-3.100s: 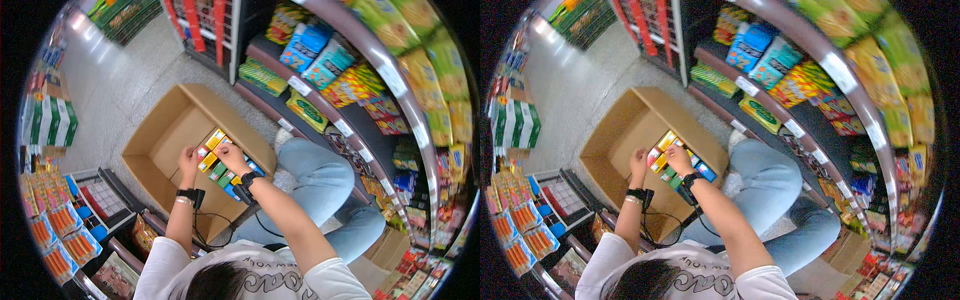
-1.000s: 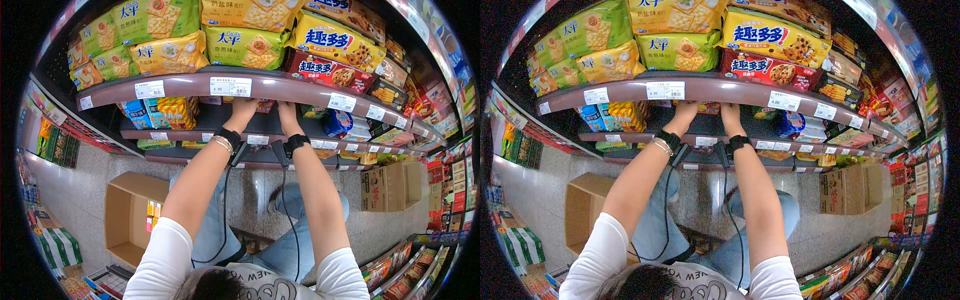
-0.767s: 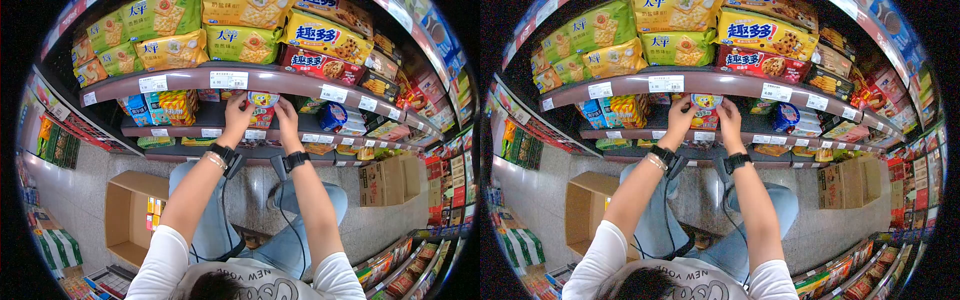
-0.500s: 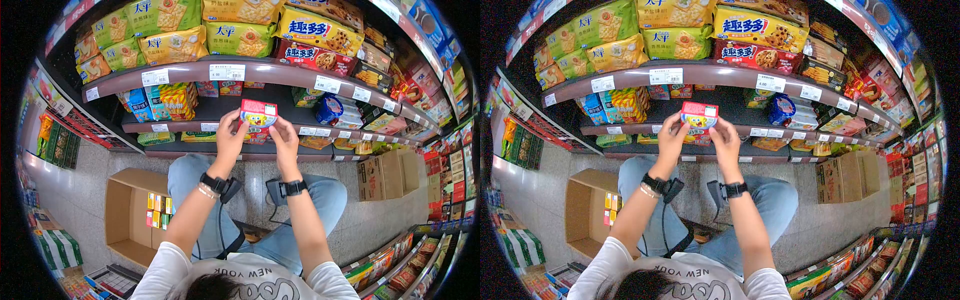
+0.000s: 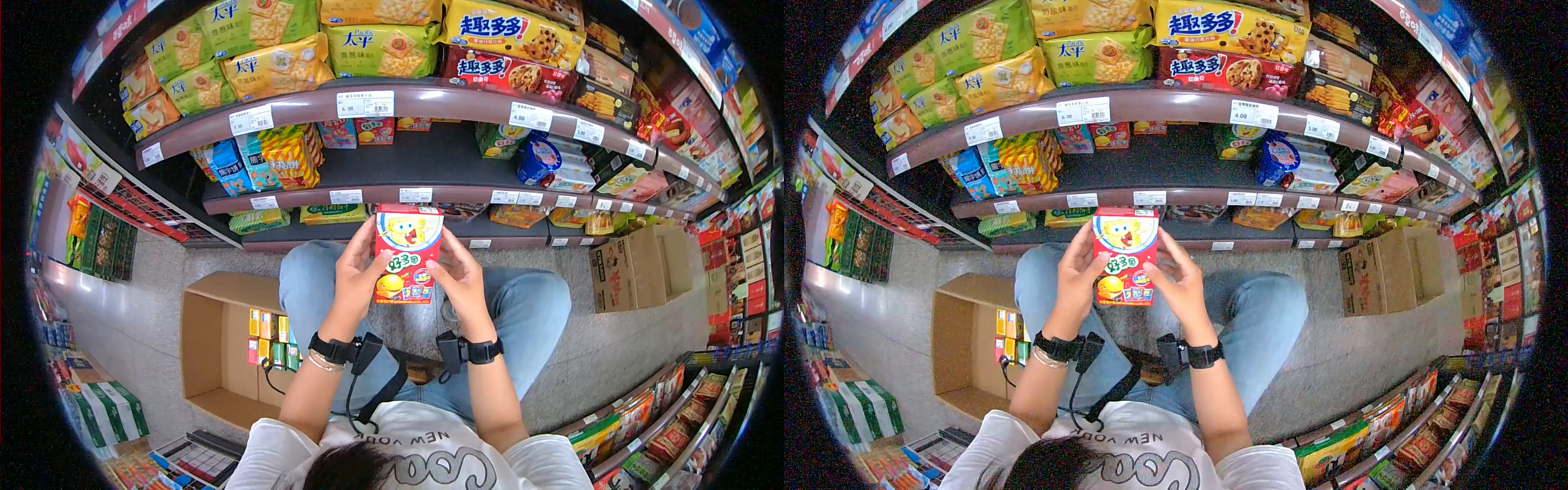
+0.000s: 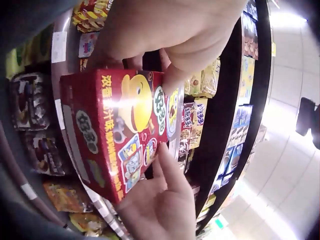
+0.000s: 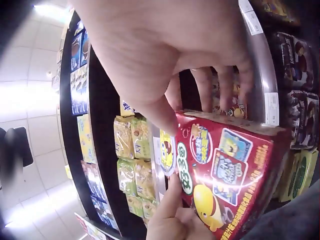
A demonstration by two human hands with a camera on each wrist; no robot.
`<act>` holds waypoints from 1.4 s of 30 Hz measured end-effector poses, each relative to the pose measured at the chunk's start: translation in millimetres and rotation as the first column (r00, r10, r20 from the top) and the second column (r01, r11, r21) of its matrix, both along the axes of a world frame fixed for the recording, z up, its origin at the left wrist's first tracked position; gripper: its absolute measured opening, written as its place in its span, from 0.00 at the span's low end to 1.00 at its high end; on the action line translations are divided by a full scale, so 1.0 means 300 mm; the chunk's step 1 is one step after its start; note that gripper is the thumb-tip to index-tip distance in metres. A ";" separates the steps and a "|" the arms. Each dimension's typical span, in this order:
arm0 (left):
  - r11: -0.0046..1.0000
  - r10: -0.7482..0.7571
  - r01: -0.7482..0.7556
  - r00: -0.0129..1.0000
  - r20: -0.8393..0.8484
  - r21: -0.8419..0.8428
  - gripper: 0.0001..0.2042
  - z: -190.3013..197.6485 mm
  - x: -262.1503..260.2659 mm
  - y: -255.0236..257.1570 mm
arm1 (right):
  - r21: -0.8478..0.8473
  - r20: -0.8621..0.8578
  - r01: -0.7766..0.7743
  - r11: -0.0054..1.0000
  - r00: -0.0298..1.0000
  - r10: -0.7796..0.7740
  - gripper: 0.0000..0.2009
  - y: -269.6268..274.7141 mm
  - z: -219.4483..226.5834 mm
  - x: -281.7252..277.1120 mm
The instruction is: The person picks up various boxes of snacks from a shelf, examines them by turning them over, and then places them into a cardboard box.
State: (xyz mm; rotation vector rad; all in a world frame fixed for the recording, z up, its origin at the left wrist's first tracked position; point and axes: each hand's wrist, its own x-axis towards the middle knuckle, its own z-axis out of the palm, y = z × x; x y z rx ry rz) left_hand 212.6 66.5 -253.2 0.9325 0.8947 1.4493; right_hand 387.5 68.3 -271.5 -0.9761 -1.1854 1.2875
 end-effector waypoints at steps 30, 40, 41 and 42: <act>0.964 -0.075 0.154 0.940 0.332 -0.218 0.23 -0.020 0.026 -0.037 | 0.201 0.386 -0.140 0.970 0.921 0.053 0.30 -0.060 0.069 -0.026; 0.974 0.056 0.058 0.875 0.482 -0.219 0.21 0.004 -0.021 -0.027 | -0.114 -0.078 -0.133 0.985 0.989 0.124 0.32 -0.056 -0.004 0.006; 0.979 0.065 0.027 0.899 0.433 -0.204 0.22 -0.004 -0.023 -0.025 | -0.079 -0.024 -0.079 0.994 0.997 0.078 0.31 -0.047 -0.015 0.012; 0.983 0.075 -0.003 0.920 0.384 -0.185 0.22 -0.010 -0.023 -0.022 | -0.060 -0.054 -0.044 0.997 0.998 0.040 0.31 -0.037 -0.009 0.019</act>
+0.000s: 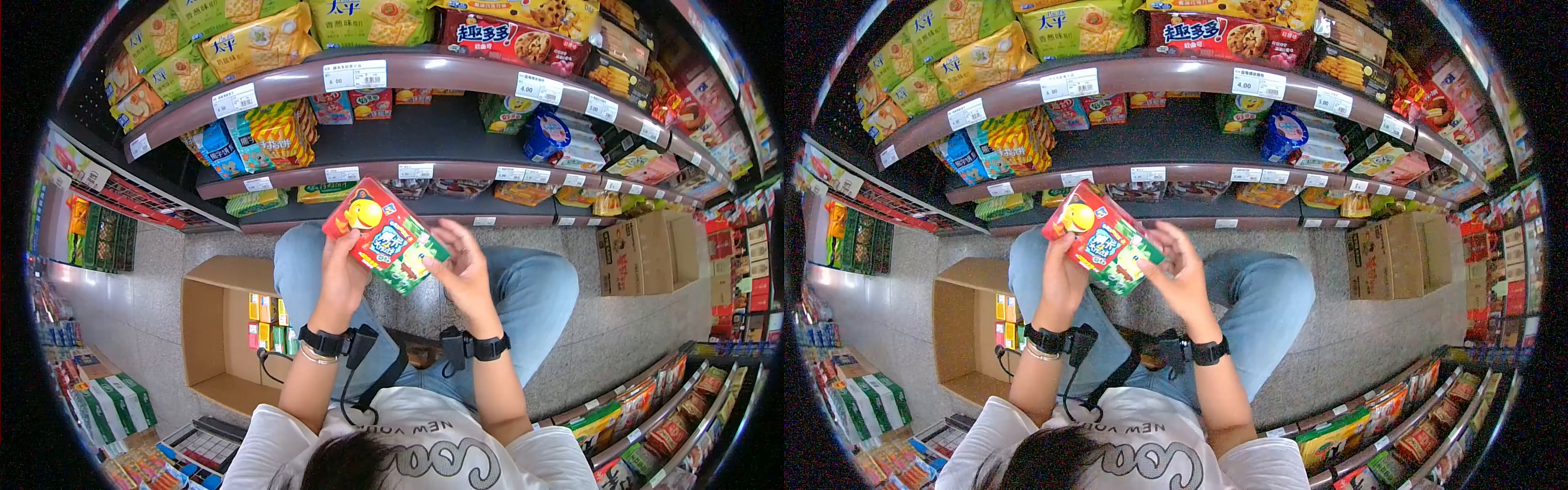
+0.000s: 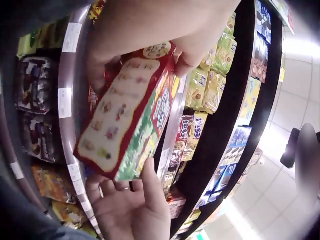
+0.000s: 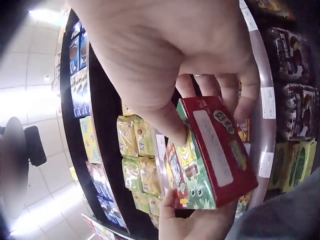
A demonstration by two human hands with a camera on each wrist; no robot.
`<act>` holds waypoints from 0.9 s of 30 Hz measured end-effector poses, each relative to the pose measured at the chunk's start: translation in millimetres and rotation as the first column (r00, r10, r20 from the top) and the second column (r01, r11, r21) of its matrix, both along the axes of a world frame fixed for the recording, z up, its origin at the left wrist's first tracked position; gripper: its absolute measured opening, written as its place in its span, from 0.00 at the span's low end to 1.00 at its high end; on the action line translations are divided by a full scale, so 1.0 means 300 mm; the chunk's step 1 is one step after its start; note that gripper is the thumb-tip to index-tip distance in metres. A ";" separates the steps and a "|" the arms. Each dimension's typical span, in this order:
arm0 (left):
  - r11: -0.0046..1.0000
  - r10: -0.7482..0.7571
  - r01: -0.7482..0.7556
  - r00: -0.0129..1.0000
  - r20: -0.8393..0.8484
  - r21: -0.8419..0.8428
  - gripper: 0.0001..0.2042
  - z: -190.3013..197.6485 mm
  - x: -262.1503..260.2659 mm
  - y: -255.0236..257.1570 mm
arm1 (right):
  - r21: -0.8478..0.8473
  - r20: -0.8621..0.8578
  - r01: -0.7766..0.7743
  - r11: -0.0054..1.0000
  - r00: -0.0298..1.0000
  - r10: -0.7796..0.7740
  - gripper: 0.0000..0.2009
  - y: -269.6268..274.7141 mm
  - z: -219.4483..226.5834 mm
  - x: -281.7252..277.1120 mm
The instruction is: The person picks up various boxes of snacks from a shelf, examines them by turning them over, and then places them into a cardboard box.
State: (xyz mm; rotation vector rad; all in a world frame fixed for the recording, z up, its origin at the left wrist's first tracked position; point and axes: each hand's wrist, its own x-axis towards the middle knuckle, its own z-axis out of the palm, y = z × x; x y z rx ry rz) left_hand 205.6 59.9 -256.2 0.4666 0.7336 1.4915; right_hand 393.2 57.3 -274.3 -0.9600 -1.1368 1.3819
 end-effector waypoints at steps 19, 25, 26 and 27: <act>0.990 -0.139 0.139 0.988 -0.069 -0.016 0.28 -0.047 -0.046 -0.053 | 0.102 -0.002 0.016 0.995 1.000 -0.016 0.22 0.057 0.046 0.079; 0.983 -0.161 0.152 0.983 -0.087 -0.100 0.30 0.009 -0.039 -0.061 | 0.115 -0.027 0.039 0.993 0.999 -0.036 0.25 0.040 0.053 0.059; 0.983 -0.155 0.147 0.985 -0.070 -0.108 0.30 0.004 -0.043 -0.060 | 0.102 -0.044 0.033 0.994 0.999 -0.029 0.26 0.036 0.053 0.055; 0.983 -0.149 0.142 0.987 -0.052 -0.116 0.30 -0.005 -0.047 -0.057 | 0.089 -0.062 0.027 0.996 0.998 -0.022 0.27 0.032 0.058 0.050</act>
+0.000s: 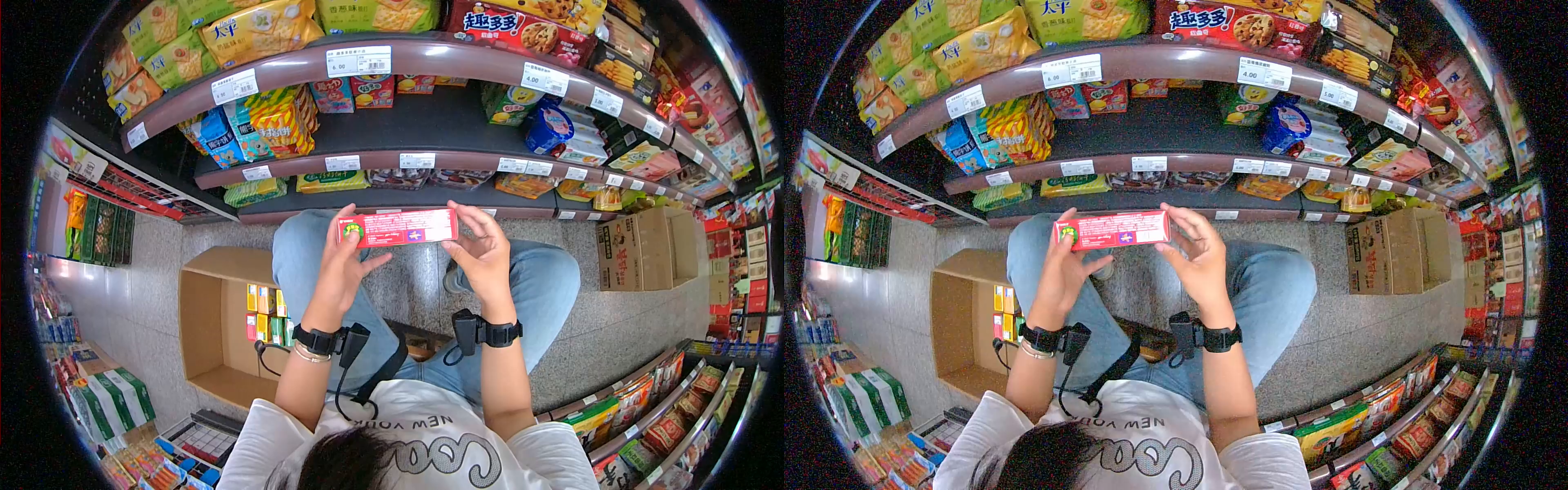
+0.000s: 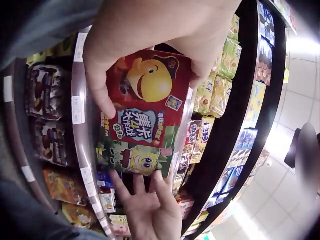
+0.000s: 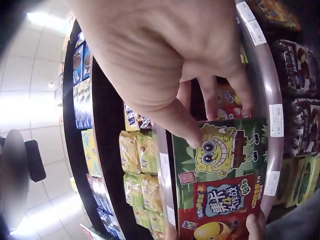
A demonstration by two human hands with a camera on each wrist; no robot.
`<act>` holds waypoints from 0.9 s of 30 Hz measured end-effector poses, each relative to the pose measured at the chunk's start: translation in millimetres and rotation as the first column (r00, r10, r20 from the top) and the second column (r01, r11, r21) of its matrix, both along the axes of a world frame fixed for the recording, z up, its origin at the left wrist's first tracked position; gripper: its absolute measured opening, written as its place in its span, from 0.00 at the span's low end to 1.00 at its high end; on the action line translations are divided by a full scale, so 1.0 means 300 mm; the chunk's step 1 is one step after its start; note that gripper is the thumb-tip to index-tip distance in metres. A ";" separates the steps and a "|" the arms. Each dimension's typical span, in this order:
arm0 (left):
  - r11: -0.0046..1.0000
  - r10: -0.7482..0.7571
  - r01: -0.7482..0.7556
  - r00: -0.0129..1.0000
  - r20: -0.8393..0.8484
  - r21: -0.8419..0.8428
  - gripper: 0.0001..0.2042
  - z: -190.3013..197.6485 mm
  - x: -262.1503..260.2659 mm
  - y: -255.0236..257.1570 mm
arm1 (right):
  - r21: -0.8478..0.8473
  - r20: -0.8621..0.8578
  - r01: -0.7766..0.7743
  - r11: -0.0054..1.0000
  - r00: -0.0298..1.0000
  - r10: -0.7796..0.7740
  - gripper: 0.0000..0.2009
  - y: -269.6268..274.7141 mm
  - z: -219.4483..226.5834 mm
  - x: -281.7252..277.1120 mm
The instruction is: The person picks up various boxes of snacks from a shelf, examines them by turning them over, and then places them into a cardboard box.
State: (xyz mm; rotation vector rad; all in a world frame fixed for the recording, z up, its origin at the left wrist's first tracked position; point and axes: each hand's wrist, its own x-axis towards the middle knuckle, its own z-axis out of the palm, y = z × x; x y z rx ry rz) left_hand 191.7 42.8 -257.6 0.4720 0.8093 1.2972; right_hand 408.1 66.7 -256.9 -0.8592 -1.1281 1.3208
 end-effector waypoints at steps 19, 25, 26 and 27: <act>0.982 0.035 -0.027 0.999 -0.040 0.185 0.32 0.029 -0.055 -0.023 | -0.191 0.079 -0.039 0.981 0.995 0.055 0.24 -0.018 0.040 -0.067; 0.990 0.116 -0.076 0.922 -0.369 0.121 0.28 0.117 -0.212 -0.091 | -0.158 0.196 -0.149 0.976 0.964 0.179 0.23 -0.021 0.036 -0.196; 0.989 0.149 -0.128 0.915 -0.375 0.080 0.25 0.167 -0.232 -0.113 | -0.175 0.165 -0.183 0.967 0.963 0.212 0.22 -0.024 0.044 -0.235; 0.984 0.175 -0.150 0.902 -0.395 0.094 0.25 0.166 -0.264 -0.135 | -0.191 0.133 -0.219 0.957 0.960 0.247 0.22 -0.028 0.053 -0.270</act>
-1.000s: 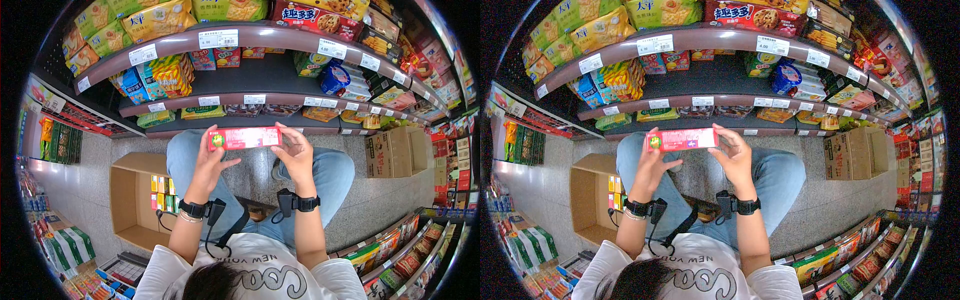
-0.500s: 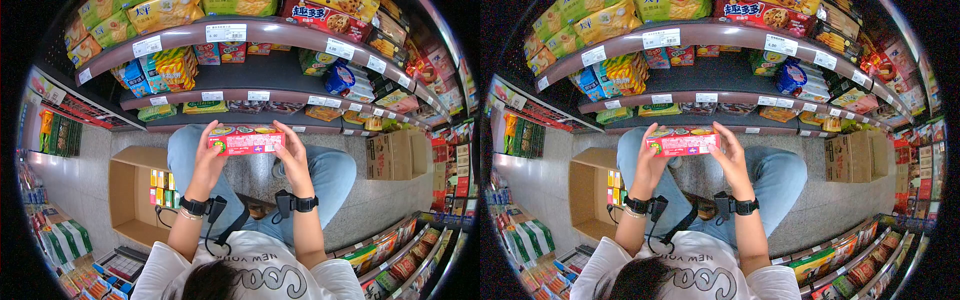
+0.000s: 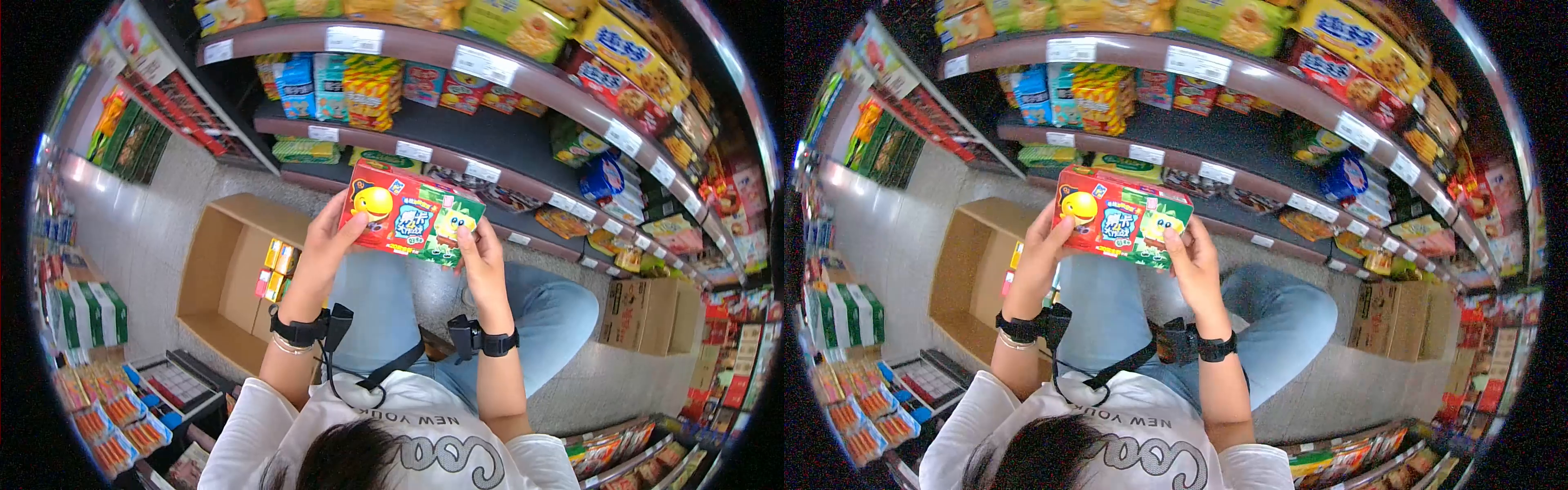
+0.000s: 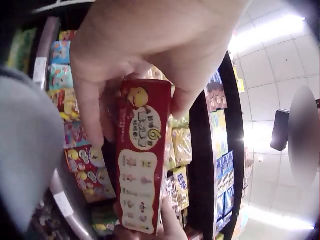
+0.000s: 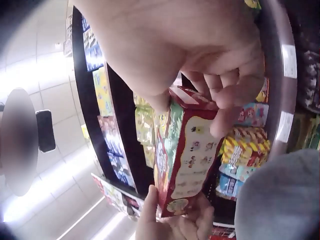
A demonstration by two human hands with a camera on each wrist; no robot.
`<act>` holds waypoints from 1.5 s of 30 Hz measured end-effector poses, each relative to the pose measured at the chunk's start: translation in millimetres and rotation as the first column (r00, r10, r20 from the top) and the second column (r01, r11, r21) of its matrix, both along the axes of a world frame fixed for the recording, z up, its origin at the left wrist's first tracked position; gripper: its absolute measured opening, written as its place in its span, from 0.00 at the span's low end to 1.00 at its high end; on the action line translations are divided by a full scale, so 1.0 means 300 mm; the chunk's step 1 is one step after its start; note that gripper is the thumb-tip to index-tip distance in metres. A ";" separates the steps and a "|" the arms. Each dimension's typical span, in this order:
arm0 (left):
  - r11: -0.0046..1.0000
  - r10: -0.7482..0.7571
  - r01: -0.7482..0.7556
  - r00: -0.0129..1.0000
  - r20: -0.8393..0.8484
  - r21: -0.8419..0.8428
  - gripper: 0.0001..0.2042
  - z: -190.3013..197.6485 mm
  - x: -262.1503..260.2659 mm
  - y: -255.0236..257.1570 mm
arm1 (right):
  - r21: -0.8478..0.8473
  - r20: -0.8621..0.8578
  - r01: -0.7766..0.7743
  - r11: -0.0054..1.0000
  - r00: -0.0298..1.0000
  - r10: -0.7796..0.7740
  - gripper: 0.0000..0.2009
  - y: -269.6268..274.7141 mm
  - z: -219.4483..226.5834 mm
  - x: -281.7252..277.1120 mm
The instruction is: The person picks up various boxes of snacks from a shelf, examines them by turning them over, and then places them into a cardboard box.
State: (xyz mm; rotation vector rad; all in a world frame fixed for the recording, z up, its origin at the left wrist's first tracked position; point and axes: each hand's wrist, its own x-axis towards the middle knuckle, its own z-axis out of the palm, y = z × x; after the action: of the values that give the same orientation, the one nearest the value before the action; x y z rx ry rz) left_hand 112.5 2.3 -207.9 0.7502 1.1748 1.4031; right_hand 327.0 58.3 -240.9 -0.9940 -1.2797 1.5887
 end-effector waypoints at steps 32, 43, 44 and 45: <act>0.275 0.958 -0.780 0.175 0.226 -0.562 0.21 -0.634 -0.682 -0.872 | 0.173 0.537 -0.965 0.196 0.259 0.802 0.32 -0.521 -0.490 -1.173; 0.323 0.946 -0.770 0.245 0.211 -0.551 0.13 -0.937 -0.900 -0.749 | -0.063 0.373 -0.925 0.375 0.327 0.868 0.34 -0.475 -0.740 -1.370; 0.297 0.955 -0.765 0.252 0.158 -0.571 0.11 -0.935 -0.913 -0.724 | -0.078 0.381 -0.919 0.387 0.331 0.863 0.34 -0.467 -0.757 -1.381; 0.258 0.962 -0.767 0.258 0.086 -0.587 0.14 -0.941 -0.929 -0.703 | -0.094 0.388 -0.912 0.399 0.335 0.858 0.34 -0.454 -0.759 -1.394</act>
State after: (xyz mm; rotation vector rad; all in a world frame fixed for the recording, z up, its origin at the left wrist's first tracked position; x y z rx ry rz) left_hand -166.1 -208.6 -490.2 -0.7915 1.5355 1.9590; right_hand -91.3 -78.0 -468.6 -0.4511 -2.4938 2.0881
